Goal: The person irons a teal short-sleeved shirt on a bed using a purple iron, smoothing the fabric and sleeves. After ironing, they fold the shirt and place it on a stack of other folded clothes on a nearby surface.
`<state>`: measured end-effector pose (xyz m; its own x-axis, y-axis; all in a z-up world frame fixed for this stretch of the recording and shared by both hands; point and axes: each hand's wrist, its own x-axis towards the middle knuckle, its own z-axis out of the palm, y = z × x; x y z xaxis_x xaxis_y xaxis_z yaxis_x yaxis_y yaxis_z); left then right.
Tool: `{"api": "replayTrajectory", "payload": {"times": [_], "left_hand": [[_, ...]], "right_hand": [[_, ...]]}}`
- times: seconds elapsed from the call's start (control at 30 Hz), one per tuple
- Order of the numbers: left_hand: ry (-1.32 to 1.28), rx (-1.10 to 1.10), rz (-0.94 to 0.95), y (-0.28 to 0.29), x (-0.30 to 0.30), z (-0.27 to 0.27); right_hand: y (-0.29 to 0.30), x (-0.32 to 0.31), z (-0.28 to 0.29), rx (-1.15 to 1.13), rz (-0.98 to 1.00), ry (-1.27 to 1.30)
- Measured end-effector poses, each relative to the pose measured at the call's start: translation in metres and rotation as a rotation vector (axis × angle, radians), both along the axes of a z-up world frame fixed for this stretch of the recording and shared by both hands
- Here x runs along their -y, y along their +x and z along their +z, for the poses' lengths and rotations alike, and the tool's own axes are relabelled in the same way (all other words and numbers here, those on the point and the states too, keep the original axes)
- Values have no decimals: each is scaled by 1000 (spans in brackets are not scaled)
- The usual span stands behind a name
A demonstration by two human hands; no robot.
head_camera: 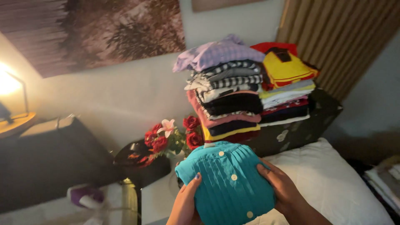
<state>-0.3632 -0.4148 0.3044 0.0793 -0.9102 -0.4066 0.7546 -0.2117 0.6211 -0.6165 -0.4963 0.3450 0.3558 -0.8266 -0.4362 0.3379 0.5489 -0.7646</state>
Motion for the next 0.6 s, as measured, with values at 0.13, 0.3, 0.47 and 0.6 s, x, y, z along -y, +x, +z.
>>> {"api": "replayTrajectory", "payload": {"times": [0.13,0.3,0.47,0.6], "left_hand": [[80,51,-54,-3,5,18],[-27,60,-223,-9,13,42],[-52,59,-262,-29,50,-2],[-140,214,-306,-50,104,-60]], "right_hand": [[-6,-3,1,-13,-83,29],[-15,-11,16,-27,-133,-75],[-44,11,27,-84,-81,-81],[-78,46,28,-155,-118,-41]]}}
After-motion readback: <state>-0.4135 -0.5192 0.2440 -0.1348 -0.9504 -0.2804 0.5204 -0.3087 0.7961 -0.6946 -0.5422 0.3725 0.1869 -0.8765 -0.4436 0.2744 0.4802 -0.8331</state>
